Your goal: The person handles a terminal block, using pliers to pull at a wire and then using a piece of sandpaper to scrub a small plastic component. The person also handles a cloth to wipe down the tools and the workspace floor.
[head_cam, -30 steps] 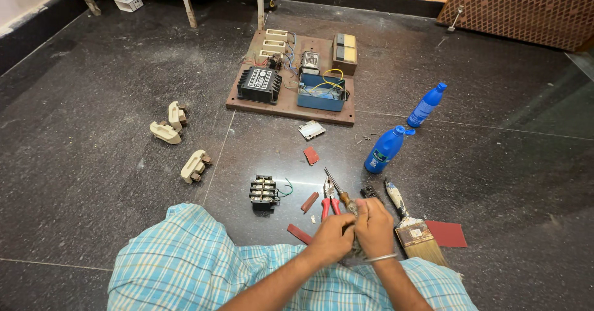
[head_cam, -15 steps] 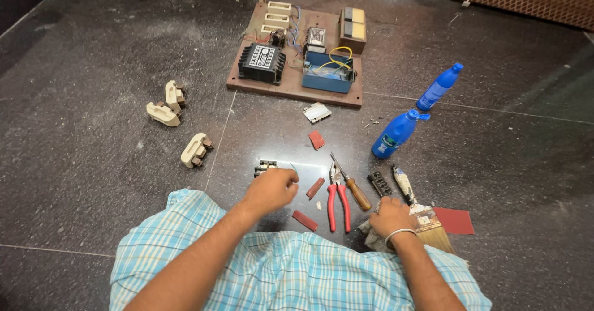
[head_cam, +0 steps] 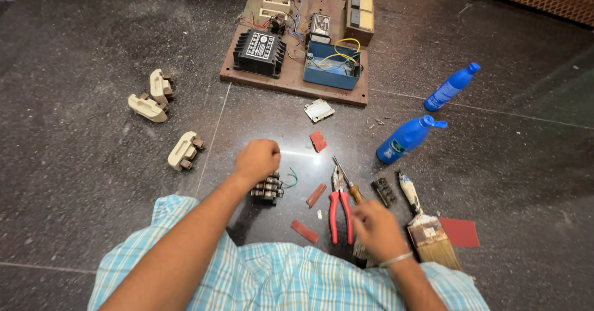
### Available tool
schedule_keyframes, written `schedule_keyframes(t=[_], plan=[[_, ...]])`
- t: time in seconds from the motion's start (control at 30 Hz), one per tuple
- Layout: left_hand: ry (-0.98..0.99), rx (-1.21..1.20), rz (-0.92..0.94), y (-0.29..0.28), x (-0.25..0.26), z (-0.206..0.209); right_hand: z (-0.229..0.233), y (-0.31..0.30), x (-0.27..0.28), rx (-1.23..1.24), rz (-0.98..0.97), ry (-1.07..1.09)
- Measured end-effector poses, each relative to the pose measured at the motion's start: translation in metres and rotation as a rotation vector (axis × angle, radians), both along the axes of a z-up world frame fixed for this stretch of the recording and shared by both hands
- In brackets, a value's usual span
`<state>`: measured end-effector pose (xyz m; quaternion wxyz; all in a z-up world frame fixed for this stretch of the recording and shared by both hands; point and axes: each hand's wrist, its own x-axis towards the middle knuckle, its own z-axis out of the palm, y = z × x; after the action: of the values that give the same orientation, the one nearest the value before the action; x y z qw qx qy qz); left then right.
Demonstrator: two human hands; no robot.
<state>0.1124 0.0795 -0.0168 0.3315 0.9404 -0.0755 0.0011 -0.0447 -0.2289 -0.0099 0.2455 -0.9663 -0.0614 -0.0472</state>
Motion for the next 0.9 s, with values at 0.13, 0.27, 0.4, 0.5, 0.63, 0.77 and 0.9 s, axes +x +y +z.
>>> schedule_keyframes(t=[0.13, 0.27, 0.4, 0.5, 0.63, 0.77, 0.9], plan=[[-0.032, -0.244, 0.146, 0.002, 0.011, -0.011, 0.001, 0.014, 0.003, 0.214, 0.099, 0.154], [-0.122, -0.282, 0.01, -0.02, 0.01, 0.015, -0.008, 0.019, 0.028, 0.087, 0.101, 0.247], [-0.202, -0.208, -0.137, -0.03, -0.004, 0.043, -0.046, 0.033, 0.045, -0.033, 0.147, 0.181], [-0.181, -0.163, -0.18, -0.031, -0.009, 0.057, -0.067, 0.049, 0.039, -0.099, 0.079, 0.2], [-0.211, -0.188, -0.193, -0.025, -0.016, 0.067, -0.08, 0.055, 0.036, -0.272, 0.066, 0.286], [-0.2, -0.201, -0.208, -0.027, -0.019, 0.078, -0.076, 0.06, 0.036, -0.259, 0.064, 0.205], [-0.258, -0.173, -0.228, -0.023, -0.035, 0.094, -0.064, 0.063, 0.033, -0.293, 0.035, 0.319]])
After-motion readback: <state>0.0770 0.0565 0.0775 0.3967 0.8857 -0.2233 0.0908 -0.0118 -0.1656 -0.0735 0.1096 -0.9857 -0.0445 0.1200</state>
